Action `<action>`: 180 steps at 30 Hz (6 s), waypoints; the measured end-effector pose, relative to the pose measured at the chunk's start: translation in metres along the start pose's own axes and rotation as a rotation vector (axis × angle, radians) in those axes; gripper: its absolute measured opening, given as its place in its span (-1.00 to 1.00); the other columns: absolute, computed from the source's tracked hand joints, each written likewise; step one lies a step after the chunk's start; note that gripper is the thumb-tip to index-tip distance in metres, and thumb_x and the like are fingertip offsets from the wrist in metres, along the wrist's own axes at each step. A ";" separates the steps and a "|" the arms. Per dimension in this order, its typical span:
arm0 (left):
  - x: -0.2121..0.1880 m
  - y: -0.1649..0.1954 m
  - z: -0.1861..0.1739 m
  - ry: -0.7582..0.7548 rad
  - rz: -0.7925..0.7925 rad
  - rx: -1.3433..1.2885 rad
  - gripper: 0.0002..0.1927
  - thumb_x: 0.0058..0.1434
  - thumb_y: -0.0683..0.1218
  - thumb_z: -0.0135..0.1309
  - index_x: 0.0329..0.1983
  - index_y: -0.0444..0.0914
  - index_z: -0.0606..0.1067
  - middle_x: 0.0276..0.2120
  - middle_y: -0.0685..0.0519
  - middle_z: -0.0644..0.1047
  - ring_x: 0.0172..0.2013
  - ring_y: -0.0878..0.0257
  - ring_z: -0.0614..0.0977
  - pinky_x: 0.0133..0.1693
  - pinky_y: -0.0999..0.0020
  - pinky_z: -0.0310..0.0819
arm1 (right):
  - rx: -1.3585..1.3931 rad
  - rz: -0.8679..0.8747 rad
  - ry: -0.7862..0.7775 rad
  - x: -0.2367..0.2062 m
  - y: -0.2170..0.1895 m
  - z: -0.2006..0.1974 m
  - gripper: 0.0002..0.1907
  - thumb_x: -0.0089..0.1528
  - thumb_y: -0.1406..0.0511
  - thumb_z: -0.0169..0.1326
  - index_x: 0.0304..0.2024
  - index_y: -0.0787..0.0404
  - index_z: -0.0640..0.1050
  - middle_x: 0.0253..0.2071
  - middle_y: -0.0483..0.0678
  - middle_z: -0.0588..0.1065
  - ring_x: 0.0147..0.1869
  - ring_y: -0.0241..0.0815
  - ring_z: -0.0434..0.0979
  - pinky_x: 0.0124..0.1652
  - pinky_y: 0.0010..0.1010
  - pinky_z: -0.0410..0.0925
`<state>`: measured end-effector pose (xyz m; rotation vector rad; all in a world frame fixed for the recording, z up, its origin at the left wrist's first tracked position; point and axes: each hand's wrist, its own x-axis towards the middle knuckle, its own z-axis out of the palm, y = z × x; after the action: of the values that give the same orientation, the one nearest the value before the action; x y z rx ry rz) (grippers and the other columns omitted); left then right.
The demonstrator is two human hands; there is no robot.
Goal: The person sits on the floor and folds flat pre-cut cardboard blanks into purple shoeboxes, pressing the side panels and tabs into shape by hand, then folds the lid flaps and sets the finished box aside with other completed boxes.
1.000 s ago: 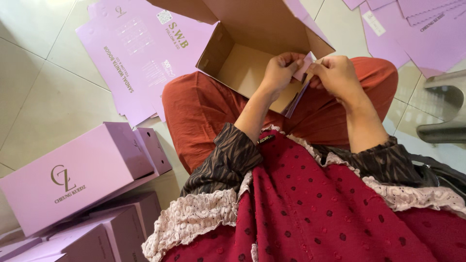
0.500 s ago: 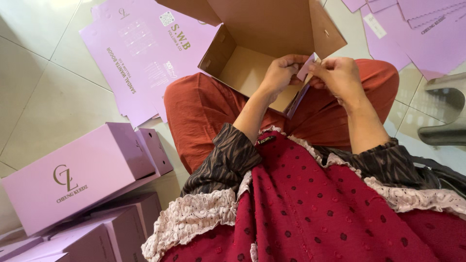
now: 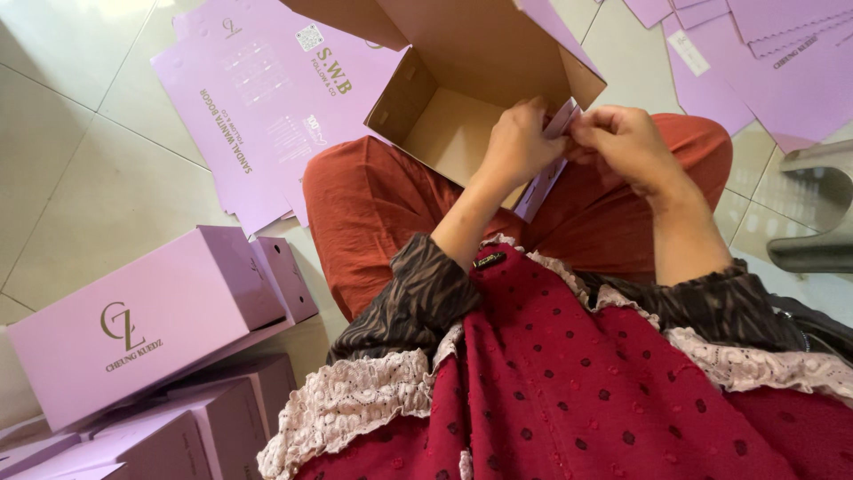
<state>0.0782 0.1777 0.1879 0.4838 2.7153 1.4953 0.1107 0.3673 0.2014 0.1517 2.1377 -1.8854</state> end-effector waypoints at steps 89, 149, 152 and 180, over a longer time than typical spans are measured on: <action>-0.085 -0.163 -0.189 0.190 -0.100 -1.106 -0.60 0.54 0.01 -0.06 0.32 -0.31 0.35 0.00 0.04 0.54 -0.06 0.30 0.58 -0.06 0.35 0.51 | 0.205 -0.299 -0.170 0.057 0.024 -0.031 -0.67 0.49 0.22 0.08 0.20 0.28 0.41 -0.02 -0.09 0.44 0.03 -0.30 0.40 -0.05 -0.47 0.33; -0.079 0.022 -0.270 -0.048 0.330 0.037 -0.28 0.10 0.30 0.33 0.27 -0.13 0.62 0.46 -0.18 -0.01 0.33 -0.16 0.48 0.44 0.00 0.40 | -0.540 -0.799 -0.380 -0.005 -0.140 -0.062 -0.47 0.23 0.09 0.16 0.09 0.32 0.51 0.64 0.05 -0.11 0.52 0.04 0.23 0.31 -0.19 0.36; -0.077 0.019 -0.270 -0.055 0.315 0.031 -0.26 0.07 0.32 0.33 0.26 -0.12 0.61 0.49 -0.18 -0.01 0.37 -0.17 0.47 0.38 0.02 0.39 | -0.538 -0.775 -0.388 -0.003 -0.140 -0.063 -0.47 0.23 0.09 0.14 0.11 0.32 0.51 0.64 0.04 -0.08 0.49 0.01 0.23 0.31 -0.21 0.38; -0.070 0.001 -0.250 0.093 0.255 -0.569 0.03 0.09 -0.04 0.59 0.45 -0.13 0.11 0.38 0.00 0.31 0.41 -0.02 0.35 0.42 0.06 0.36 | 0.069 -0.669 -0.320 0.003 -0.122 -0.058 0.02 0.29 0.28 0.28 0.57 0.04 -0.12 0.45 -0.04 0.16 0.46 -0.10 0.35 0.32 -0.26 0.42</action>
<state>0.1077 -0.0471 0.3152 0.7574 2.1819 2.2867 0.0674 0.4073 0.3236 -0.8944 2.0391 -2.1193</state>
